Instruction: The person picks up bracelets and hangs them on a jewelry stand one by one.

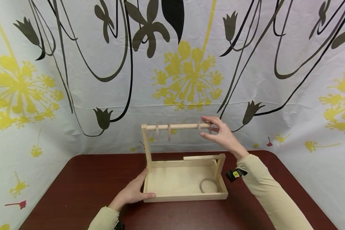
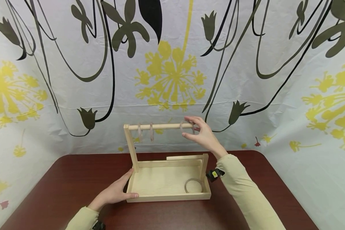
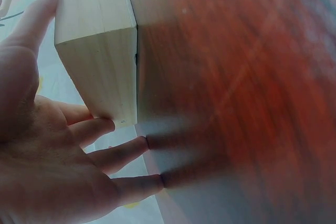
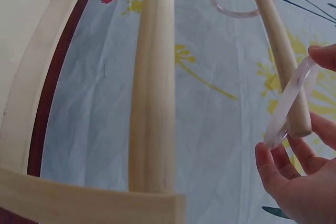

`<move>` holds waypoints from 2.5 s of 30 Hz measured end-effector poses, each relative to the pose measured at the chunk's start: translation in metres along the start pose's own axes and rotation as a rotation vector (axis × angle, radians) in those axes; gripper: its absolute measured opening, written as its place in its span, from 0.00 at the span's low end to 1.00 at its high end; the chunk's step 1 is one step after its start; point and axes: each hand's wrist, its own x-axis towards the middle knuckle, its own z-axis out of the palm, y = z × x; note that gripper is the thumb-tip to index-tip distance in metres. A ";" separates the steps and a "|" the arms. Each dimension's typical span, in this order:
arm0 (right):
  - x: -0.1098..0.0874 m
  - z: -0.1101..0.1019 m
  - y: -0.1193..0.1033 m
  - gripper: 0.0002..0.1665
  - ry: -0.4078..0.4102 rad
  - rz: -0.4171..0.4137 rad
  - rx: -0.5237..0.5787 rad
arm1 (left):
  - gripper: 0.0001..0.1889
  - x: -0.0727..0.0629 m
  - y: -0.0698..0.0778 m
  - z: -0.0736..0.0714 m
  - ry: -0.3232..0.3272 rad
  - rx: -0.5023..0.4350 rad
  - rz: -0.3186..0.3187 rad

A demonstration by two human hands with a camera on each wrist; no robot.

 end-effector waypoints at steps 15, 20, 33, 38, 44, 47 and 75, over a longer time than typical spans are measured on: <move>0.009 0.013 0.001 0.35 -0.053 0.025 -0.094 | 0.57 0.002 -0.002 0.002 0.001 -0.001 -0.008; 0.013 0.014 -0.002 0.37 -0.067 -0.008 -0.207 | 0.57 0.003 -0.004 0.002 0.005 0.003 -0.003; 0.021 0.022 -0.017 0.37 -0.076 -0.154 -0.405 | 0.56 0.001 -0.001 0.001 0.007 0.001 -0.005; 0.023 0.026 -0.022 0.37 -0.075 -0.175 -0.448 | 0.56 0.001 0.000 0.001 0.006 0.000 0.000; 0.024 0.030 -0.026 0.37 -0.084 -0.191 -0.498 | 0.56 0.002 -0.001 0.002 0.010 0.009 -0.003; 0.026 0.033 -0.028 0.37 -0.081 -0.200 -0.515 | 0.56 0.002 -0.002 0.002 0.011 0.010 -0.002; 0.020 0.040 -0.033 0.40 -0.074 -0.232 -0.441 | 0.56 0.002 -0.002 0.002 0.005 0.003 0.001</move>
